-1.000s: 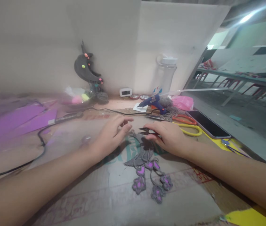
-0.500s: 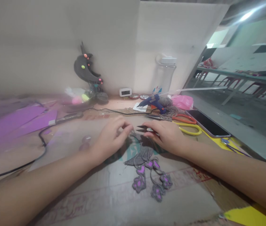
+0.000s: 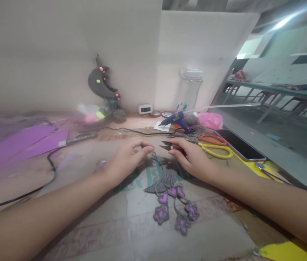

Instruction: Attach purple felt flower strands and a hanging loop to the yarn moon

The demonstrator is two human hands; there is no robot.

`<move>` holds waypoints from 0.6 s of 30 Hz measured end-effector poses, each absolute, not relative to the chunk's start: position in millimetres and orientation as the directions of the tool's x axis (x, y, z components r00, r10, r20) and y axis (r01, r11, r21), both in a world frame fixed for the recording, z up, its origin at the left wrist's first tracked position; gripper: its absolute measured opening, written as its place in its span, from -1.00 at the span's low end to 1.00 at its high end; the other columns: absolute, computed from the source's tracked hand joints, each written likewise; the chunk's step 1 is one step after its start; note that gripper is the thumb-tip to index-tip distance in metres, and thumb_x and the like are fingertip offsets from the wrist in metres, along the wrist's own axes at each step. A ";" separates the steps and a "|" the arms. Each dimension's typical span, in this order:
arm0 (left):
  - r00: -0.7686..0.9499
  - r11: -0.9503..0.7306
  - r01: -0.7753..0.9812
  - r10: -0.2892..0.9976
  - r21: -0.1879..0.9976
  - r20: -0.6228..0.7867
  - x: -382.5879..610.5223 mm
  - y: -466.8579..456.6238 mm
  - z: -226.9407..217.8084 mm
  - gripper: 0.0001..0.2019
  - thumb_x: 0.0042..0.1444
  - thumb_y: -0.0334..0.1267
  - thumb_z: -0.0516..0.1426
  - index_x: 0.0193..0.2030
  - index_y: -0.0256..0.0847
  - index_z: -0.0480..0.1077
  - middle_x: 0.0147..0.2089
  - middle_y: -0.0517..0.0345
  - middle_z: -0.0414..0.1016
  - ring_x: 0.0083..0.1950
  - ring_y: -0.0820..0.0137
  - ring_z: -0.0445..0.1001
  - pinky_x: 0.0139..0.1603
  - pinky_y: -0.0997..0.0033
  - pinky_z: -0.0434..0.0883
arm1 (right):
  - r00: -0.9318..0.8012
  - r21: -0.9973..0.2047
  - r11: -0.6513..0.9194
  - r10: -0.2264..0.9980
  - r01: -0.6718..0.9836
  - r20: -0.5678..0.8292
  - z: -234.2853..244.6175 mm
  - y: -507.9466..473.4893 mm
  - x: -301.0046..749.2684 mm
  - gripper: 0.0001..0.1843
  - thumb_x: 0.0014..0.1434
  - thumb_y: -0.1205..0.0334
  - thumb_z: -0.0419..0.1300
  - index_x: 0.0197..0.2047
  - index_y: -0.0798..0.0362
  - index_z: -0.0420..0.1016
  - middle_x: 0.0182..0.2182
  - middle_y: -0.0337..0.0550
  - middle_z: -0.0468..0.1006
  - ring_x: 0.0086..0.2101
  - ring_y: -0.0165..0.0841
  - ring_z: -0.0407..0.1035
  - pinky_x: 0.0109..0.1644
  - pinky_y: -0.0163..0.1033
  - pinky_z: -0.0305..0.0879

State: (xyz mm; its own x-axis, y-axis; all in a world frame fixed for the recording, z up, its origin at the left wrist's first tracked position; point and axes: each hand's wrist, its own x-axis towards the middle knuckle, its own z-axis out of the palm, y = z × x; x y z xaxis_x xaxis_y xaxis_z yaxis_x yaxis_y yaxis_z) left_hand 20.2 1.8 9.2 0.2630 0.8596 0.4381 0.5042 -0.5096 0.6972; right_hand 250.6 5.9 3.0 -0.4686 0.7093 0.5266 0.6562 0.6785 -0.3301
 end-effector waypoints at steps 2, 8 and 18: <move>0.306 -0.547 0.476 0.837 0.689 0.453 21.6 -2.3 9.5 -0.85 0.17 -0.18 0.15 -0.27 -0.15 0.52 -0.24 0.19 0.57 -0.17 0.35 0.49 -0.07 0.38 0.35 | -0.521 -0.316 0.721 0.674 0.616 0.523 4.2 0.9 247.0 -0.69 0.32 0.13 0.04 0.06 0.05 0.40 -0.19 -0.08 0.59 -0.26 -0.30 0.48 -0.19 -0.24 0.35; 0.357 -0.601 0.407 0.797 0.688 0.486 22.7 -6.6 8.9 -0.87 0.18 -0.23 0.18 -0.20 -0.13 0.56 -0.18 0.18 0.58 -0.13 0.40 0.50 -0.04 0.42 0.37 | -0.542 -0.316 0.722 0.678 0.615 0.497 5.3 -3.2 241.5 -0.68 0.32 0.18 0.04 0.07 0.06 0.40 -0.15 -0.07 0.60 -0.22 -0.29 0.48 -0.16 -0.22 0.36; 0.382 -0.567 0.441 0.820 0.696 0.427 24.1 -7.4 10.8 -0.86 0.19 -0.18 0.16 -0.25 -0.16 0.51 -0.22 0.19 0.56 -0.15 0.39 0.49 -0.11 0.41 0.36 | -0.554 -0.298 0.721 0.680 0.626 0.481 6.4 -2.6 240.0 -0.69 0.32 0.16 0.04 0.05 0.07 0.42 -0.14 -0.05 0.60 -0.20 -0.26 0.49 -0.14 -0.20 0.36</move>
